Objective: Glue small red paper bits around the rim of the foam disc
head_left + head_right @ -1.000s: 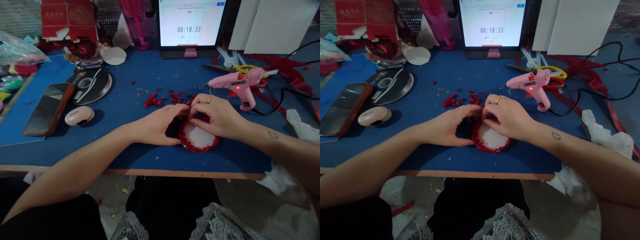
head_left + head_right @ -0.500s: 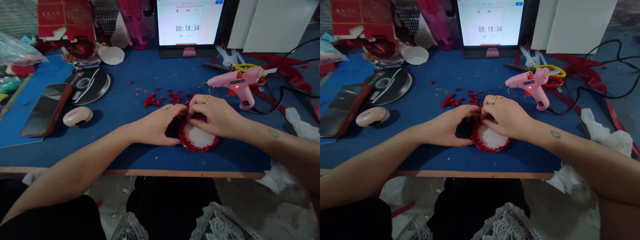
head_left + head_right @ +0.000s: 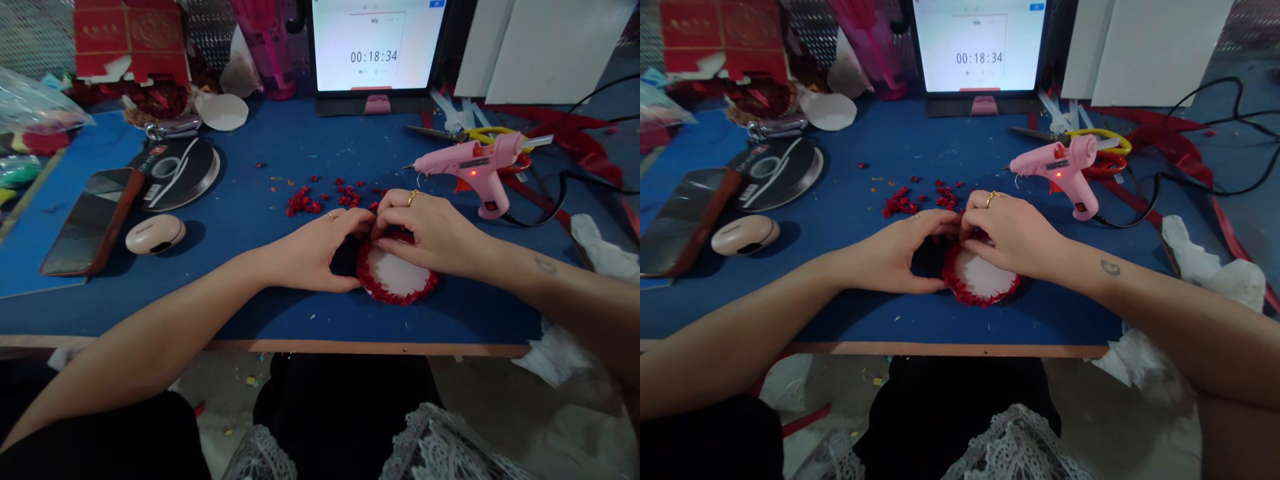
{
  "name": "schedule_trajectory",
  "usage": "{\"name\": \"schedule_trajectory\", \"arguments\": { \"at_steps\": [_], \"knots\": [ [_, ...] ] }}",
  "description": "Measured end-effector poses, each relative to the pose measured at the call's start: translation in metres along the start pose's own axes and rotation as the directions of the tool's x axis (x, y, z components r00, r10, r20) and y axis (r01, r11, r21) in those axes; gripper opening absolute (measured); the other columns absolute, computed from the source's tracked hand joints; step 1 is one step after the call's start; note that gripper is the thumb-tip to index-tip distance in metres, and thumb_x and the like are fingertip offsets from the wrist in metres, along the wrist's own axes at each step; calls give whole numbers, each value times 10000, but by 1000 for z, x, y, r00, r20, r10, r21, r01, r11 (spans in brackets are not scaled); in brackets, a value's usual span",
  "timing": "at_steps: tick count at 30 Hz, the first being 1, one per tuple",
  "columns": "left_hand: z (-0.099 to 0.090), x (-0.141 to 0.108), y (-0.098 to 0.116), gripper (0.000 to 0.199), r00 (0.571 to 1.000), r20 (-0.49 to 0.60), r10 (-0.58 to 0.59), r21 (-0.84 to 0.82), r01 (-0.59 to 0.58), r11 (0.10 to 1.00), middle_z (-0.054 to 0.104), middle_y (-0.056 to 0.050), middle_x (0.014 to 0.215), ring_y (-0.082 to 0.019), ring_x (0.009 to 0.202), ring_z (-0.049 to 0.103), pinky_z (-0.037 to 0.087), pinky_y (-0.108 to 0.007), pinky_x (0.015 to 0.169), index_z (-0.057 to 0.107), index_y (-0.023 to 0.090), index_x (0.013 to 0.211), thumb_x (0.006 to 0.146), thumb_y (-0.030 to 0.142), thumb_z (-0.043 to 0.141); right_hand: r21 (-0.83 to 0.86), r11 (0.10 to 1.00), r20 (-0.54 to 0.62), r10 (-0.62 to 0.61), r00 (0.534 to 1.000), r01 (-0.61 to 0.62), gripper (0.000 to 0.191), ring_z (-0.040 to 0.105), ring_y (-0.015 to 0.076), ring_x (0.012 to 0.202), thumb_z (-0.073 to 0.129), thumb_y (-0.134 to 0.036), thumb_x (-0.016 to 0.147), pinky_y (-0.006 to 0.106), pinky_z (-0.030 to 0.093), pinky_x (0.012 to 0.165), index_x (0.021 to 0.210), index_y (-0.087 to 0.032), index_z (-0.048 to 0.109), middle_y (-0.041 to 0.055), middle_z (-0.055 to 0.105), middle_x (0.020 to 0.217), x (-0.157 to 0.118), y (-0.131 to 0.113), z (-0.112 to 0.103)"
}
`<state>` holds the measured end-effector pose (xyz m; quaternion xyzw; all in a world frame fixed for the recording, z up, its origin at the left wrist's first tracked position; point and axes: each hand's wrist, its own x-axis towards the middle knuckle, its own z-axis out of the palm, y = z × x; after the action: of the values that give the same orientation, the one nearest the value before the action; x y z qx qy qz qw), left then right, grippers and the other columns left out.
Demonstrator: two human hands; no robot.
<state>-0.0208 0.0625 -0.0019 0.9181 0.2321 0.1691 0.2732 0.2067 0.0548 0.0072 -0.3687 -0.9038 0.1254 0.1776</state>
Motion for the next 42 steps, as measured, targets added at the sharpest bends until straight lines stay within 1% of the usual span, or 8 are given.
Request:
{"name": "schedule_trajectory", "arguments": {
  "at_steps": [11, 19, 25, 27, 32, 38, 42],
  "knots": [
    [0, 0, 0, 653, 1000, -3, 1, -7, -1, 1000, 585, -136, 1285, -240, 1194, 588, 495, -354, 1011, 436, 155, 1297, 736, 284, 745, -30, 1000, -11, 5, 1000, -5, 140, 614, 216, 841, 563, -227, 863, 327, 421, 707, 835, -164, 685, 80, 649, 929, 0, -2, 1],
    [0, 0, 0, 643, 1000, -1, 0, -14, 0, 1000, 592, -124, 1276, -240, 1191, 592, 503, -359, 1002, 433, 185, 1289, 737, 288, 745, -60, 998, -2, -1, 1000, 1, 129, 602, 218, 864, 565, -231, 872, 328, 416, 715, 846, -180, 680, 77, 647, 943, 0, -2, 1],
    [1, 0, -1, 649, 1000, -9, 8, -16, -8, 1000, 596, -139, 1257, -236, 1174, 594, 505, -346, 1003, 444, 141, 1280, 730, 289, 754, -52, 999, 14, 14, 1000, -13, 135, 606, 224, 862, 572, -244, 877, 332, 417, 708, 864, -166, 681, 88, 640, 970, 0, -2, 1],
    [1, 0, -1, 647, 1000, -9, 9, -19, -10, 1000, 597, -136, 1252, -235, 1172, 594, 509, -348, 998, 445, 145, 1275, 727, 295, 755, -61, 998, 9, 12, 1000, -11, 133, 607, 226, 862, 568, -240, 876, 332, 418, 705, 864, -163, 676, 90, 636, 968, 0, -3, 2],
    [1, 1, -1, 636, 1000, -9, 5, -29, -5, 1000, 588, -132, 1264, -241, 1177, 594, 510, -369, 999, 437, 176, 1269, 727, 292, 748, -105, 994, 0, -12, 1000, 12, 142, 598, 220, 850, 533, -226, 885, 330, 422, 702, 866, -165, 660, 93, 622, 961, -1, -4, 3],
    [0, 2, 1, 616, 1000, 0, -5, -42, 5, 999, 598, -128, 1236, -246, 1181, 586, 505, -367, 994, 436, 170, 1255, 727, 272, 735, -177, 983, -25, -51, 998, 46, 141, 600, 219, 852, 525, -205, 888, 323, 433, 690, 867, -161, 657, 92, 621, 948, -2, -6, 4],
    [-1, 2, 3, 612, 999, 23, -43, -46, 44, 998, 588, -108, 1252, -241, 1190, 579, 497, -370, 1005, 429, 192, 1255, 730, 284, 731, -206, 976, -52, -76, 996, 64, 131, 607, 222, 858, 533, -197, 886, 321, 437, 682, 867, -158, 657, 87, 623, 948, -3, -6, 5]
  ]
}}
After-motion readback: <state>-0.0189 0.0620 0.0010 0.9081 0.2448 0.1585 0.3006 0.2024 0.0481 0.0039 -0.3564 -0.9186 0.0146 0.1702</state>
